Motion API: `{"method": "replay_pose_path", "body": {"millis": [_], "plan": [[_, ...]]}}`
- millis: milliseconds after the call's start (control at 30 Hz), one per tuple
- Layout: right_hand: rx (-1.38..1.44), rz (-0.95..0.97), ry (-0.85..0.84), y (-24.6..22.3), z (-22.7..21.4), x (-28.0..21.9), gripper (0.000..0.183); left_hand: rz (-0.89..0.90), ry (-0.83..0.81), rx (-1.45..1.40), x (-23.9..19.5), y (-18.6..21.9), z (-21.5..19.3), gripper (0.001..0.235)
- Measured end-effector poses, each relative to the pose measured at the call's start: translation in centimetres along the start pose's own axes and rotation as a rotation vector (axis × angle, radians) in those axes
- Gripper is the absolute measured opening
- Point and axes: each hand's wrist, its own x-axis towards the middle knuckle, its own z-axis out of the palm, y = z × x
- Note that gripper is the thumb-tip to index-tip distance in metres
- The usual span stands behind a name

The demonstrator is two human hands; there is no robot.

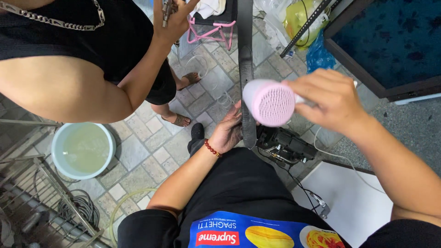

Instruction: Dyeing and drying a leather belt at a shoe repair store.

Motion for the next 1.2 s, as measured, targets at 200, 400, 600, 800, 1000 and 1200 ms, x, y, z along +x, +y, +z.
{"method": "replay_pose_path", "body": {"millis": [200,400,600,800,1000,1200], "plan": [[0.076,-0.043,-0.060,-3.3,-1.8,-2.4,0.043,-0.005,0.092,-0.094,0.7,-0.2,-0.3,0.065],[0.218,-0.135,-0.201,-4.8,-3.0,-4.9,0.051,0.050,-0.075,-0.079,0.9,0.3,0.4,0.059],[0.270,-0.122,-0.174,-3.9,-4.1,-5.7,0.046,0.077,-0.066,-0.102,1.0,0.1,0.4,0.057],[0.145,-0.032,-0.126,-3.4,-4.0,-4.1,0.042,0.040,0.024,-0.202,0.8,-1.1,-1.2,0.040],[0.048,-0.069,-0.062,-0.4,-1.6,-1.4,0.038,0.063,0.112,-0.285,0.6,-2.5,-2.7,0.034],[-0.065,-0.121,-0.013,4.3,0.4,1.4,0.043,0.061,0.089,-0.228,1.0,-3.0,-3.6,0.043]]}}
